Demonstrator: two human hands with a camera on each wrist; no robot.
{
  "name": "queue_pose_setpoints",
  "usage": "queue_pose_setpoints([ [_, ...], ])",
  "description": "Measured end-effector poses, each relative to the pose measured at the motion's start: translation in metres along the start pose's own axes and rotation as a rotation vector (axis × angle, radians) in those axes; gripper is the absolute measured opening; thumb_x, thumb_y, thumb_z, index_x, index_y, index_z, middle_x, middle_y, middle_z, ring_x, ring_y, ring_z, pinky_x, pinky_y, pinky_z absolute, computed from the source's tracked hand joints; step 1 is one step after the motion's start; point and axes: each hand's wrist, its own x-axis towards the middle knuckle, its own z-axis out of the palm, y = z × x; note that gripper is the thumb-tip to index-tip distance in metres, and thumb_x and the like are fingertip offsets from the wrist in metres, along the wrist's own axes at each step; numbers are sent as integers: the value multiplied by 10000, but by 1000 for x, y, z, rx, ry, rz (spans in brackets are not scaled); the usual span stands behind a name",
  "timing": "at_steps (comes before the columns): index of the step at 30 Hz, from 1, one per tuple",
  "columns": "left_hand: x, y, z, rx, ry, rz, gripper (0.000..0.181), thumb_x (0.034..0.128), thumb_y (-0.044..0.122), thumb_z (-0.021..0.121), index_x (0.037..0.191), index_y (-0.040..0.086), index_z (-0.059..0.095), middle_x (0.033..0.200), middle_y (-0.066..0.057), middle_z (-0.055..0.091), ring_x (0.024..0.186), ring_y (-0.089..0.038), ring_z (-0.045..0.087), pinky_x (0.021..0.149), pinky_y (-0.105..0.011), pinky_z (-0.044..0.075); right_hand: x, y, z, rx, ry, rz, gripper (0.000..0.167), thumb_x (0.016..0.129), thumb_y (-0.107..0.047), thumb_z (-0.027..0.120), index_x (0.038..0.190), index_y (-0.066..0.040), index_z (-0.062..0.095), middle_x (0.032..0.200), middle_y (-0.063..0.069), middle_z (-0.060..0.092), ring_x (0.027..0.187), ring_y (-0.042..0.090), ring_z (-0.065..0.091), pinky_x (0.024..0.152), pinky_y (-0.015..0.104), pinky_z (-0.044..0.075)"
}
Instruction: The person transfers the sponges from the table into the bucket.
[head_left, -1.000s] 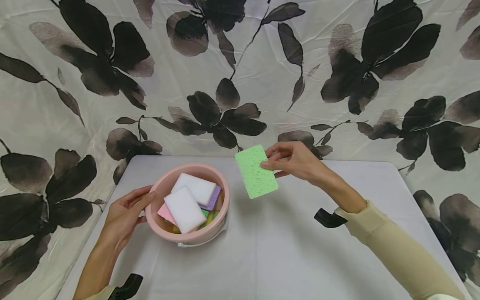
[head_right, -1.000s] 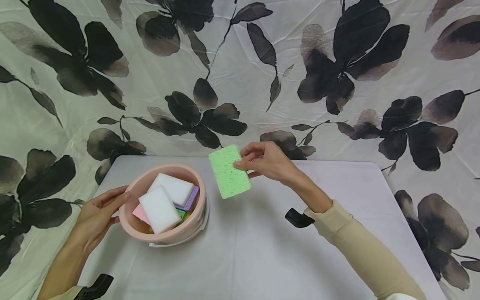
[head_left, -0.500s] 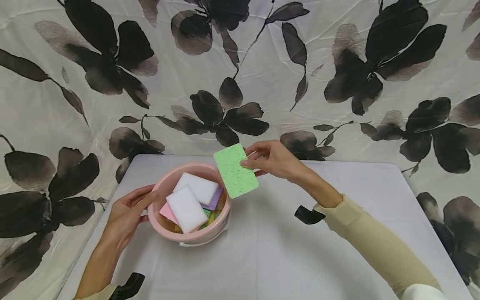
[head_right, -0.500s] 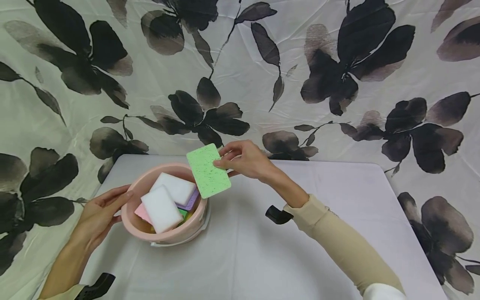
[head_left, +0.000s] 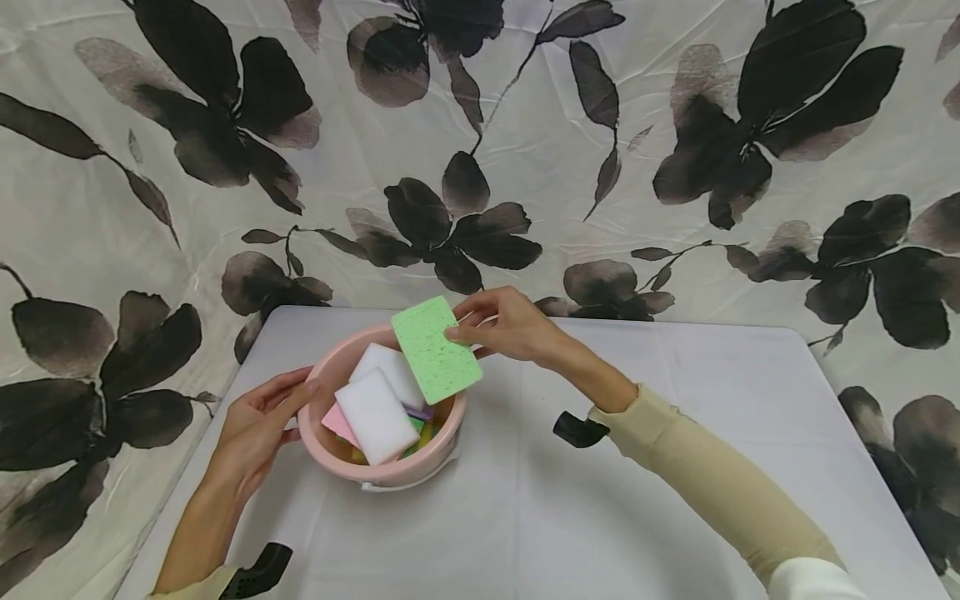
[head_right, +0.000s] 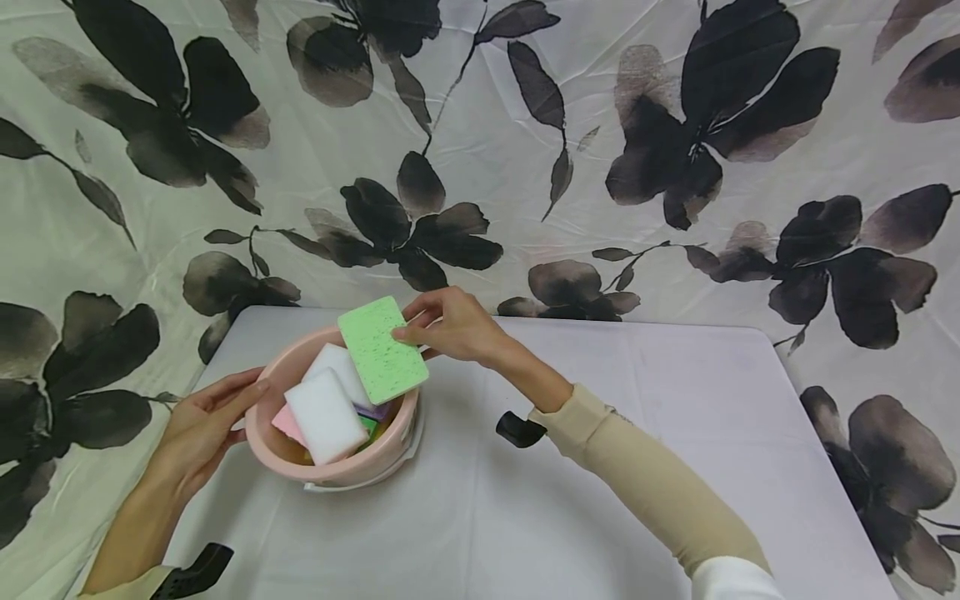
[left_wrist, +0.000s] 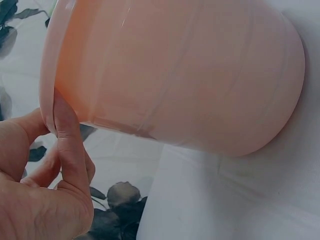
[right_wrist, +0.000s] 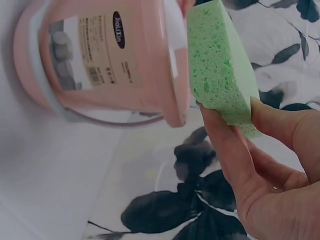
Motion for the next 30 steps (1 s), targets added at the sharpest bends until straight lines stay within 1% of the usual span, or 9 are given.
queue_pose_setpoints([
  [4,0,0,0,-1,2,-1,624,924,413,768,1413,80,572,1072,202,684,944,-11,685,711,-242,608,6,-1,9,-45,-17,-20,318,925,-128,786,1195,17,704,984,119,688,873,244,709,721,343,634],
  [8,0,1,0,4,2,-4,638,923,422,765,1423,81,564,1074,206,681,946,-11,684,715,-240,607,11,0,16,-102,-27,-69,317,923,-119,786,1188,35,706,967,115,699,848,248,720,696,336,633],
  [11,0,1,0,0,-3,-6,638,924,419,765,1424,79,562,1075,205,681,947,-12,685,719,-241,607,15,1,21,-179,-23,-122,292,929,-131,782,1162,35,724,958,100,721,832,198,714,698,301,623],
  [14,0,1,0,-4,-6,-7,636,926,415,765,1422,73,561,1075,202,680,949,-12,685,723,-242,608,19,1,26,-278,-15,-167,269,941,-164,773,1141,14,744,952,73,736,849,156,696,720,227,580],
  [17,0,1,1,4,-3,-9,646,926,422,762,1426,70,556,1075,203,677,949,-10,685,726,-243,608,21,0,31,-343,-18,-199,264,953,-174,759,1143,9,749,958,76,744,868,159,684,737,200,538],
  [20,1,2,2,20,0,-18,664,925,436,758,1437,69,548,1078,204,671,948,-10,683,728,-243,607,21,-1,35,-357,-30,-202,261,964,-164,745,1155,14,747,986,87,755,874,158,679,744,193,532],
  [24,1,2,2,42,7,-33,685,925,455,752,1454,77,537,1083,210,662,949,-7,677,730,-243,606,21,-5,37,-381,-61,-196,258,981,-166,724,1174,4,751,1031,82,769,885,129,676,722,175,523],
  [27,2,2,2,50,9,-36,692,928,458,748,1465,80,529,1088,211,657,949,-4,676,732,-242,606,19,-11,39,-445,-68,-188,254,985,-178,721,1174,-14,759,1055,78,773,881,124,660,682,163,488],
  [30,2,2,1,54,9,-36,699,930,460,745,1471,79,522,1089,215,656,947,-4,676,730,-241,605,18,-15,38,-502,-64,-186,238,977,-179,731,1151,-20,769,1011,77,771,827,146,629,637,185,453],
])
